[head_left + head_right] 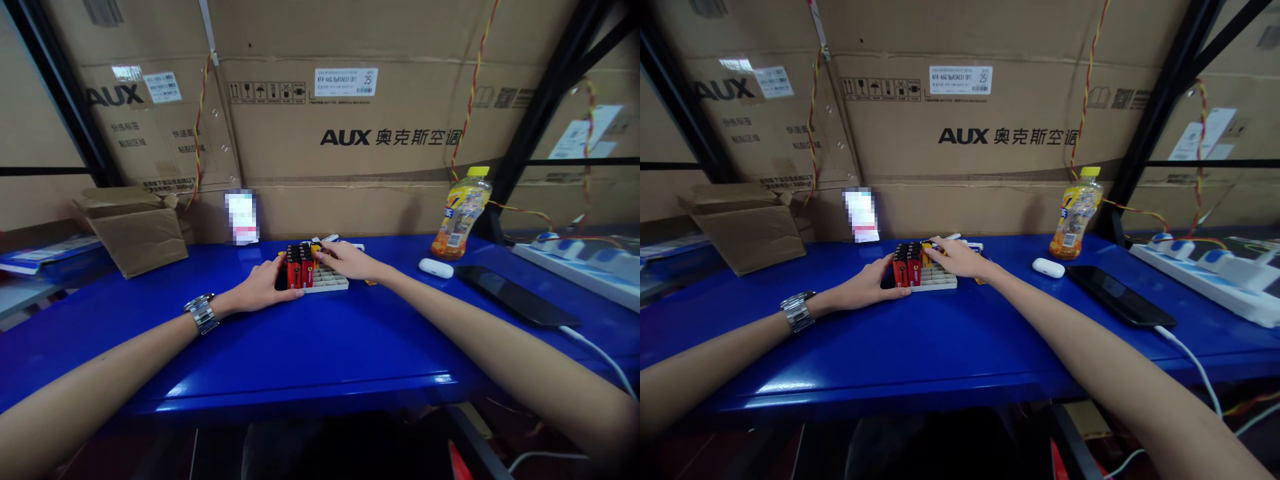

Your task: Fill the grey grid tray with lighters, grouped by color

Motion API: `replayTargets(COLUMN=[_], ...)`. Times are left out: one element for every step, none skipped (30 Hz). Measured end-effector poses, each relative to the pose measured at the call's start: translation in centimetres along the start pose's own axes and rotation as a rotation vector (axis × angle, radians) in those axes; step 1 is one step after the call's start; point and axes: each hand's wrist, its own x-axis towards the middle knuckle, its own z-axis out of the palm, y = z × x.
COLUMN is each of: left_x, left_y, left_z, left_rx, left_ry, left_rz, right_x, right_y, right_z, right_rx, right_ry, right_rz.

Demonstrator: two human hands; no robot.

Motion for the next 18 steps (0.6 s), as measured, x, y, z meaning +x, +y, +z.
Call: replayTargets(left_x=[0.0,0.0,0.0,0.0,0.0,0.0,-0.1,-0.1,-0.1,-0.1,-0.1,-0.1,-0.1,-0.1,0.0,0.0,0.0,0.0], left_y=[0.0,-0.1,-0.1,0.0,0.0,0.0,0.1,0.1,0.2,0.2,0.2,0.3,0.3,0.2,0.2,0.2,0.2,0.2], left_z=[0.0,0.0,0.0,0.0,0.0,-0.1,-0.1,-0.1,-0.1,-0.2,-0.2,-0.2,-0.2,-0.2,-0.2,-0.2,-0.2,-0.2], left_rx=[0.000,0.000,-0.001,-0.002,-0.002,-0.001,0.000,0.001,0.002,0.003,0.003,0.003,0.001,-0.002,-0.007,-0.011,-0.012,-0.010], left_ry=[0.001,0.001,0.002,0.003,0.005,0.004,0.001,-0.002,-0.006,-0.012,-0.017,-0.019,-0.019,-0.020,-0.021,-0.020,-0.020,-0.020], left_rz=[0.006,0.014,0.021,0.027,0.028,0.023,0.016,0.005,-0.006,-0.015,-0.022,-0.026,-0.026,-0.023,-0.017,-0.011,-0.007,-0.007], right_x=[-0.1,-0.2,-0.2,-0.3,-0.4,-0.5,-0.7,-0.8,-0.9,-1.0,-1.2,-1.2,-1.3,-1.3,-1.3,-1.3,-1.3,-1.2], right_y=[-0.1,-0.2,-0.2,-0.2,0.0,0.2,0.5,0.7,1.0,1.3,1.5,1.6,1.6,1.6,1.5,1.3,1.1,1.0], right_z=[-0.3,-0.7,-1.1,-1.7,-2.3,-2.9,-3.5,-4.0,-4.5,-4.8,-5.1,-5.2,-5.2,-5.2,-5.1,-5.0,-4.9,-4.8], right_rx=[-0.008,-0.016,-0.029,-0.057,-0.106,-0.178,-0.268,-0.360,-0.440,-0.501,-0.544,-0.568,-0.578,-0.577,-0.567,-0.550,-0.533,-0.519], right_ry=[0.015,0.036,0.053,0.064,0.069,0.068,0.053,0.024,-0.025,-0.088,-0.160,-0.237,-0.311,-0.374,-0.424,-0.460,-0.483,-0.493], right_rz=[0.008,0.018,0.030,0.046,0.069,0.104,0.151,0.215,0.283,0.341,0.392,0.431,0.458,0.472,0.475,0.465,0.443,0.415])
